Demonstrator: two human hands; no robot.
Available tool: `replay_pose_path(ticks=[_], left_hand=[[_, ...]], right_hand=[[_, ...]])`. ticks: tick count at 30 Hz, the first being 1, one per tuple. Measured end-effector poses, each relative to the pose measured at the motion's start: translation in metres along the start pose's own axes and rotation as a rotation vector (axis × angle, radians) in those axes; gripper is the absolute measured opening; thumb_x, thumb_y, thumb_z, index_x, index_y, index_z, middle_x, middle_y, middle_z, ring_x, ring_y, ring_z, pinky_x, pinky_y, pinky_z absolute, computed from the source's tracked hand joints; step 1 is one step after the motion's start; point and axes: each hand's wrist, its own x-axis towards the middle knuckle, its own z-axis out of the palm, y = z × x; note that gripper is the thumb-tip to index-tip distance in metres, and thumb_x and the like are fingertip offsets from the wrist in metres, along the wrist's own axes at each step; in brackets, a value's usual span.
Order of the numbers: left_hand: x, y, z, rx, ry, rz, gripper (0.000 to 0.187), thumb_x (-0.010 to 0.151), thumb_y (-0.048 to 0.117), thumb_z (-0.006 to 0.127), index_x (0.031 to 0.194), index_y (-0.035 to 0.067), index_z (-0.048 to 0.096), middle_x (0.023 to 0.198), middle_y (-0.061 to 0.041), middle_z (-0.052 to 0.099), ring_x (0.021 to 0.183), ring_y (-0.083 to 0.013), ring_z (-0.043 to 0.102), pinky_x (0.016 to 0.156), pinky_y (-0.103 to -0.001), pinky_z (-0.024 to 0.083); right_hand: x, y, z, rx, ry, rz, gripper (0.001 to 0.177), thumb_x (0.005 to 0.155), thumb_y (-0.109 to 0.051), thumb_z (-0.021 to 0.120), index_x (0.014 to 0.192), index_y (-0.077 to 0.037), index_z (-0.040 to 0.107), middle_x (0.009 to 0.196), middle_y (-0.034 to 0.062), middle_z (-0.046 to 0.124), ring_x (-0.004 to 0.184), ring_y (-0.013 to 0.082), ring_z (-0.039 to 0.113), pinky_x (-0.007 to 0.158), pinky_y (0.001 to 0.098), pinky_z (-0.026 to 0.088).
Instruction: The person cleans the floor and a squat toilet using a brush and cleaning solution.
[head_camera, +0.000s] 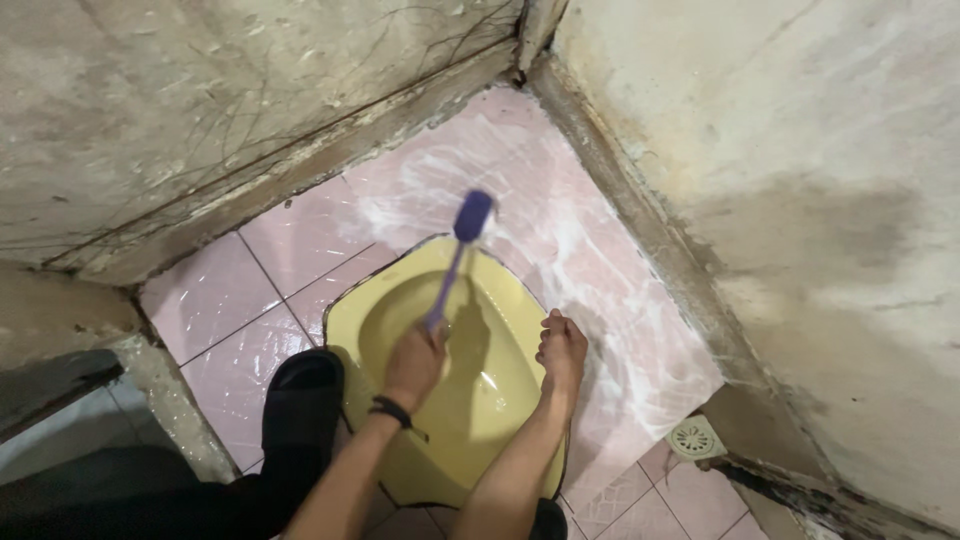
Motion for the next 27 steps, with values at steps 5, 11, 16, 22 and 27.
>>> replay_pose_path(ticks=[5,11,16,22,27], left_hand=[[0.038,-0.008,-0.028,-0.052,0.114,-0.092,0.048,0.104,0.042,0.047,0.098,-0.001,0.066,0.086,-0.032,0.070,0.085,-0.0514,0.067,0.073,-0.058,0.055],[-0.013,0.025,0.025,0.103,-0.163,0.032,0.049,0.099,0.047,0.051,0.099,0.000,0.066,0.090,-0.032,0.068,0.083,-0.0519,0.067,0.075,-0.059,0.054],[0.039,0.003,-0.011,0.018,-0.025,-0.036,0.050,0.105,0.046,0.049,0.097,0.000,0.067,0.084,-0.030,0.068,0.084,-0.0500,0.069,0.072,-0.058,0.055],[-0.007,0.034,0.031,-0.014,-0.187,0.136,0.045,0.102,0.041,0.051,0.090,0.000,0.065,0.079,-0.029,0.069,0.079,-0.0502,0.068,0.073,-0.056,0.055],[0.025,0.036,-0.005,0.028,-0.070,0.029,0.045,0.104,0.039,0.050,0.094,-0.002,0.064,0.081,-0.031,0.069,0.080,-0.0505,0.068,0.072,-0.058,0.054]], right_hand=[[0.001,0.003,-0.017,0.057,0.039,-0.029,0.030,0.099,-0.030,0.063,0.084,-0.004,0.061,0.060,-0.0033,0.043,0.049,0.0068,0.035,0.044,0.0262,0.028],[0.001,0.006,-0.019,0.072,0.030,-0.038,0.028,0.098,-0.028,0.063,0.084,-0.004,0.062,0.061,-0.0032,0.044,0.049,0.0068,0.036,0.043,0.0261,0.028],[-0.003,0.010,-0.030,0.037,0.051,-0.024,0.028,0.098,-0.029,0.062,0.084,-0.004,0.064,0.061,-0.0029,0.045,0.049,0.0071,0.037,0.043,0.0265,0.029],[-0.005,0.010,-0.034,-0.011,0.083,-0.026,0.030,0.099,-0.030,0.061,0.085,-0.004,0.066,0.061,-0.0025,0.048,0.049,0.0075,0.039,0.043,0.0270,0.030],[-0.004,0.005,-0.037,-0.112,0.114,-0.043,0.031,0.099,-0.031,0.061,0.086,-0.004,0.068,0.061,-0.0022,0.049,0.049,0.0078,0.040,0.043,0.0274,0.031]])
